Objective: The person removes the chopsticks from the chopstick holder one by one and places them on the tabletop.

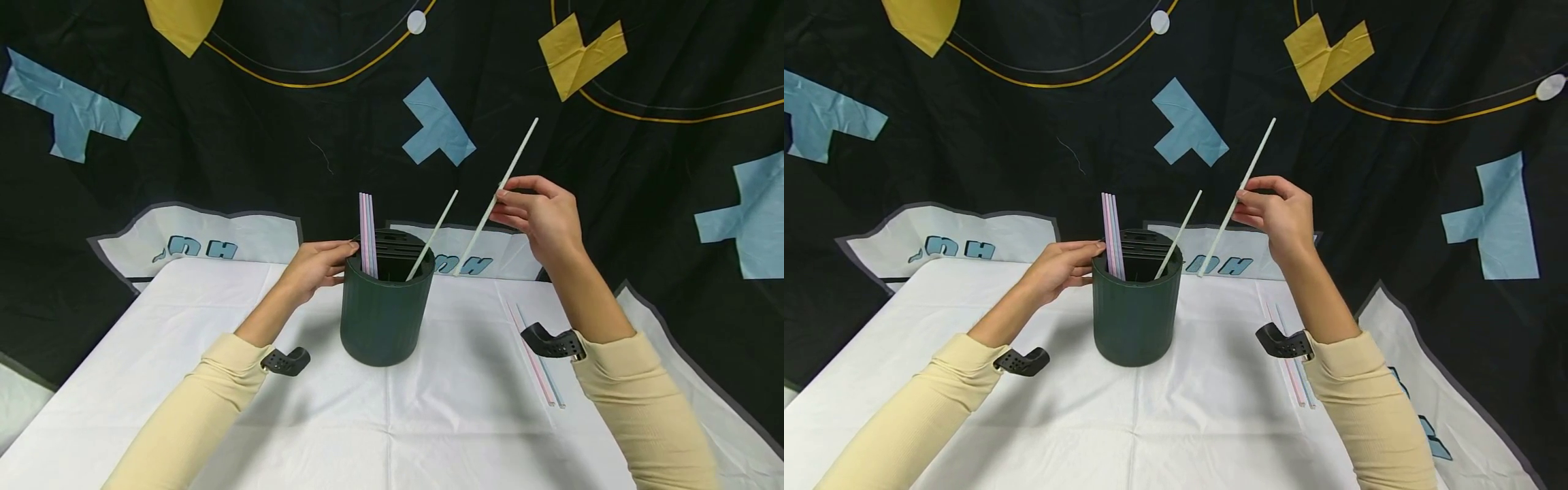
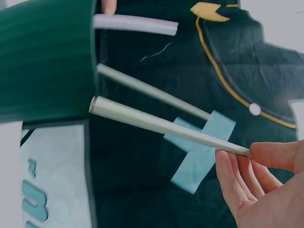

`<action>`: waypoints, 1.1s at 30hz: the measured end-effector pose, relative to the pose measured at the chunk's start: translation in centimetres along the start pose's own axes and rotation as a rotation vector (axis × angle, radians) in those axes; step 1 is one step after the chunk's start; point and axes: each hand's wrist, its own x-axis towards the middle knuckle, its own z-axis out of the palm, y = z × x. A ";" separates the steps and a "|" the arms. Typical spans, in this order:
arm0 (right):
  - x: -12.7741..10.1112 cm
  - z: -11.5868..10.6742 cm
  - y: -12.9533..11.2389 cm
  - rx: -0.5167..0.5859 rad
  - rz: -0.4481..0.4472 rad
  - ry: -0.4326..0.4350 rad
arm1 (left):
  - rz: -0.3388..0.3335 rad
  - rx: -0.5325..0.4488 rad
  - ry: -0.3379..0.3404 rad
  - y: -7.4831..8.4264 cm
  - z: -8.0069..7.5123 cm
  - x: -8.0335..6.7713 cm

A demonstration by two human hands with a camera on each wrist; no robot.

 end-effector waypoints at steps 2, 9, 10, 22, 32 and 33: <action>0.0 -0.8 0.6 -0.029 0.019 0.006 | 0.001 0.003 0.000 0.0 0.0 0.0; 0.2 -3.8 3.5 -0.158 0.100 0.044 | 0.001 -0.001 0.003 0.0 0.1 0.0; 0.3 -4.3 3.9 -0.183 0.113 0.050 | 0.001 -0.002 0.003 0.0 0.1 0.0; 0.6 -8.7 10.4 -0.367 0.247 -0.031 | -0.004 -0.011 0.008 -0.3 0.1 0.2; 0.2 -11.3 16.1 -0.390 0.394 -0.075 | 0.005 -0.015 0.006 -0.2 0.0 0.1; 0.2 -11.5 16.6 -0.394 0.405 -0.074 | 0.006 -0.012 0.006 -0.2 0.0 0.1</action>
